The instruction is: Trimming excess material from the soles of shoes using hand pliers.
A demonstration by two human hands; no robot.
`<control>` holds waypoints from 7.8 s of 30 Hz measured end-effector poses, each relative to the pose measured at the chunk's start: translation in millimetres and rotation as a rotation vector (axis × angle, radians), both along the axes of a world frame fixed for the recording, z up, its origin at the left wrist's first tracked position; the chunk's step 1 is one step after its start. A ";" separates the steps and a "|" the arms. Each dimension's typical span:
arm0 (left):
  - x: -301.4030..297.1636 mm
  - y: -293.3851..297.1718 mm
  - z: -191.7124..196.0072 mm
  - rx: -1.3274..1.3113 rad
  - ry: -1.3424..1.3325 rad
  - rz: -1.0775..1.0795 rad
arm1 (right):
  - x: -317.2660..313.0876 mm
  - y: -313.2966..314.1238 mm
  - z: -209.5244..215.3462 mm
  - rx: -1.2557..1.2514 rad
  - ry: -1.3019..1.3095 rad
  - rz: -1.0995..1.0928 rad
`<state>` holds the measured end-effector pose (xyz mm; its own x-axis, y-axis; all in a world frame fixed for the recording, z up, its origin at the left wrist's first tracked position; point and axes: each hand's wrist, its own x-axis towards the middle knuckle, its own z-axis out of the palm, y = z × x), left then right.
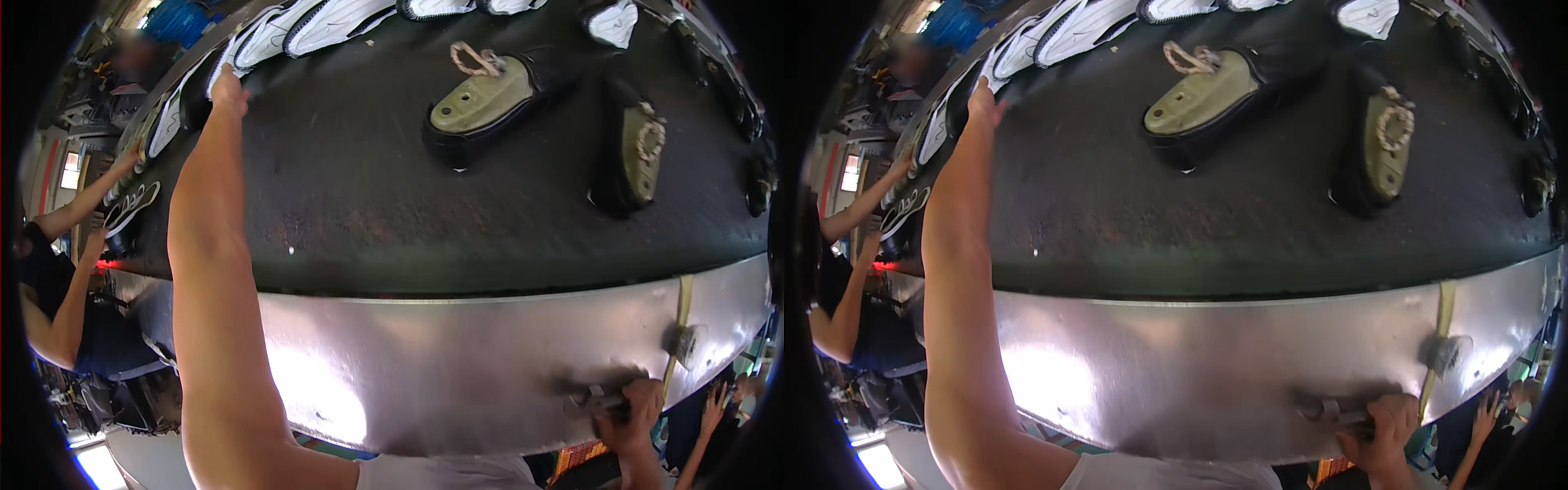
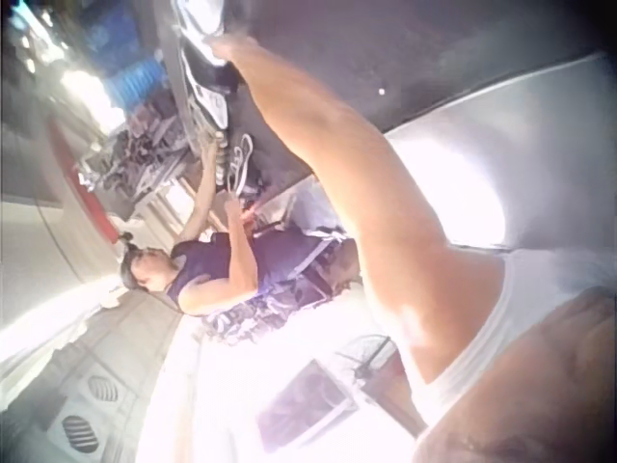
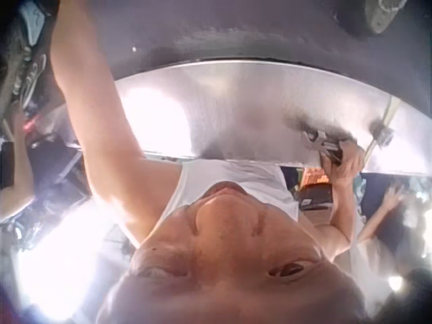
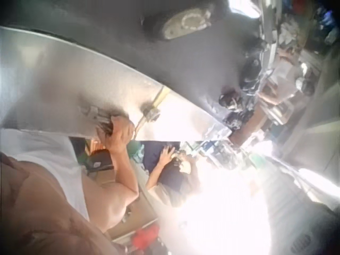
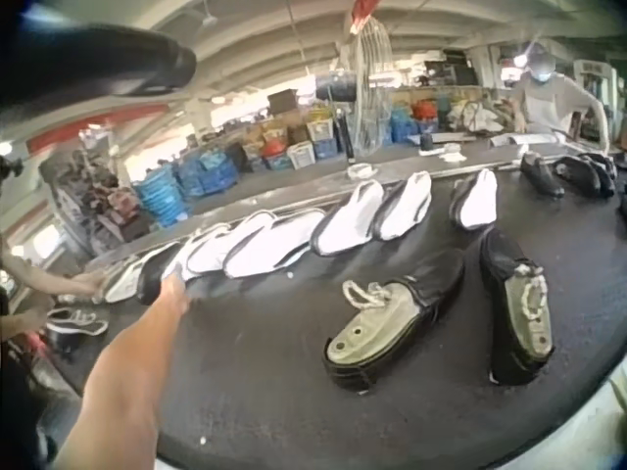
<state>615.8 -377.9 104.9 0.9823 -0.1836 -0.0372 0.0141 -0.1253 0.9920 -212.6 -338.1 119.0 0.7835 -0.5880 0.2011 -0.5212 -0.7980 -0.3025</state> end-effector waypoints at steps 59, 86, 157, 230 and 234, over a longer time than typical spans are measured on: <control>-378.2 261.9 98.3 1.196 -0.598 -0.719 | 10.4 28.2 -8.2 -0.299 -0.097 0.032; -619.1 399.4 -63.4 0.010 -0.037 -1.076 | -30.6 224.5 -14.9 1.420 0.043 0.187; -695.0 437.4 -119.1 -0.267 0.910 -0.937 | -23.3 211.0 -26.1 0.275 0.687 0.529; -692.5 437.0 -97.2 0.478 0.273 -1.172 | -42.6 239.1 -79.2 0.789 0.311 0.241; -690.4 434.7 -103.3 0.461 0.296 -1.213 | -52.3 251.5 -81.7 0.704 0.234 0.327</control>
<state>-74.5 56.8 1.6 0.1506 -0.8442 -0.5144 -0.1388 -0.5332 0.8345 -264.9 -86.6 37.3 0.9137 -0.2491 -0.3212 -0.4063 -0.5839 -0.7028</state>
